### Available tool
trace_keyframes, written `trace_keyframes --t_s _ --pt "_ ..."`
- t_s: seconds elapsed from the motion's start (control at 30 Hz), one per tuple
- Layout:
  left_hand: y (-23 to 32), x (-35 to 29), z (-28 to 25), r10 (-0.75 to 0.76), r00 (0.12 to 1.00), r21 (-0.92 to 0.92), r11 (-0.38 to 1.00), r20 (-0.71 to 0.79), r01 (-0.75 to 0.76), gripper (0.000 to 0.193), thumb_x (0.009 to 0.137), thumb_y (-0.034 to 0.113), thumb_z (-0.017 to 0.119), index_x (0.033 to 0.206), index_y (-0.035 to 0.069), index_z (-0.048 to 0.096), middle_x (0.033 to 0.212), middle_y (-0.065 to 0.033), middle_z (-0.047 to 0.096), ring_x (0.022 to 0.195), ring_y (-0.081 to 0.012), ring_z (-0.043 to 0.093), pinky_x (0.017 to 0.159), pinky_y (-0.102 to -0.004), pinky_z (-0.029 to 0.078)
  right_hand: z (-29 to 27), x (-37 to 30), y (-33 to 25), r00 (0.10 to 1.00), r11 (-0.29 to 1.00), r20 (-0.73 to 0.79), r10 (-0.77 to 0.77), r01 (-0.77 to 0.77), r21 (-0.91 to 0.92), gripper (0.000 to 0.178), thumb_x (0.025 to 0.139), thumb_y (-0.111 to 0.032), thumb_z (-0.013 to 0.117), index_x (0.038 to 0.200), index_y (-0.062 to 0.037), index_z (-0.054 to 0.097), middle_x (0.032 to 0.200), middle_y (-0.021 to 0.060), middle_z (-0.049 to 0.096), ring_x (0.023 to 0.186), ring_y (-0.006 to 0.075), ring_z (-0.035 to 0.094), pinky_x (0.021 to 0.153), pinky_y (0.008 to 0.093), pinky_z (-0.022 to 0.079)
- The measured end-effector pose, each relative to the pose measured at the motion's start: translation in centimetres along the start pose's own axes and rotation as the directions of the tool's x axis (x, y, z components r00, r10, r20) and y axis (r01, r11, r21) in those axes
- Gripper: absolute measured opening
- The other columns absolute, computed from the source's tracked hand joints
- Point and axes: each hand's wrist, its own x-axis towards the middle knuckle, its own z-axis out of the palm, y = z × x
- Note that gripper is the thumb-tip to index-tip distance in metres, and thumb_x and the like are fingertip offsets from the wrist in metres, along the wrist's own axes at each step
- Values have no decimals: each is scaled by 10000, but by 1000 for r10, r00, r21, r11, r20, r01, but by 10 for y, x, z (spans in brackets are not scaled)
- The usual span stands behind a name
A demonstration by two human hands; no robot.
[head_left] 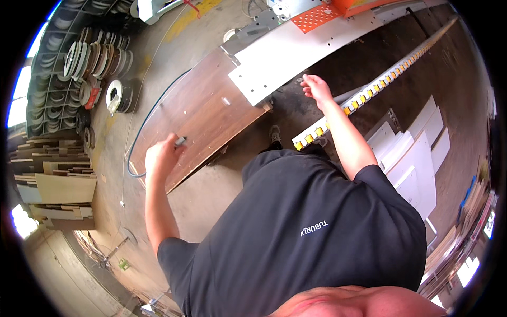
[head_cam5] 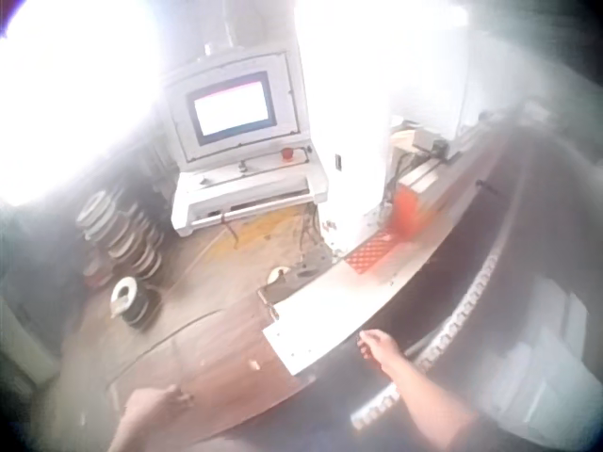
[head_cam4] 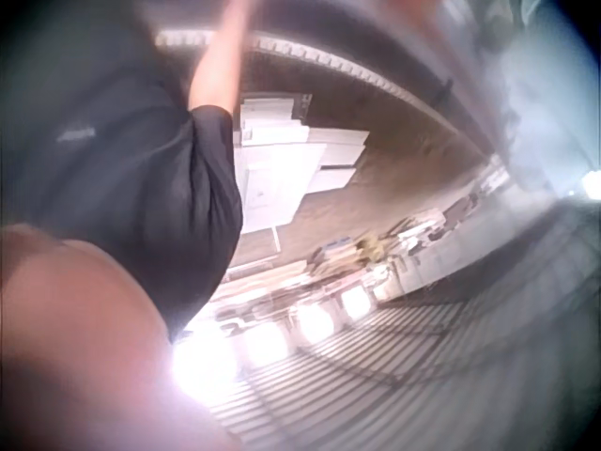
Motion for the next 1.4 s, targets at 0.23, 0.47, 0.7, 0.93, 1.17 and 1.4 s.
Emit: trace_keyframes --t_s 0.23,0.47,0.7,0.93,1.17,1.4 --pt "26 34 10 178 983 -50 982 -48 -180 361 928 440 711 1002 105 598 787 -151 719 778 -383 703 661 -491 535 -23 -37 -4 999 998 -6 -33 33 60 312 1045 -360 614 1179 -90 693 1032 21 717 858 100 664 749 257 557" --pt "112 67 70 507 852 -197 856 134 -478 349 948 389 704 1136 115 596 879 -202 730 859 -435 700 737 -523 539 -112 -101 39 910 938 -397 -122 236 253 313 1054 -306 602 1150 -25 703 1096 64 728 879 140 687 722 286 578" --pt "213 62 149 753 505 -184 617 423 -765 356 994 357 611 1241 143 468 939 -243 733 900 -448 710 776 -573 532 -207 -285 175 644 889 -759 101 283 359 312 1048 -340 626 1096 -45 715 987 48 746 849 138 722 752 319 606" --pt "304 50 201 883 378 -90 416 277 -905 437 979 362 602 1293 111 431 937 -266 731 869 -455 716 768 -571 572 -134 -458 354 399 852 -825 401 169 496 340 1026 -345 625 966 -31 739 673 27 574 505 118 489 469 305 409" --pt "366 -26 210 872 189 -48 235 451 -971 410 1006 367 576 1285 99 437 1008 -271 726 979 -460 698 843 -573 536 -33 -551 441 278 775 -749 602 26 632 486 1006 -515 587 957 -69 773 623 15 493 497 137 460 467 303 402" --pt "378 -135 218 729 10 37 -21 685 -999 372 1004 395 546 1236 120 451 1015 -261 725 981 -465 693 839 -566 524 -19 -600 537 221 619 -715 664 375 690 446 1043 -492 521 1124 -102 722 780 25 605 616 136 552 599 312 494"
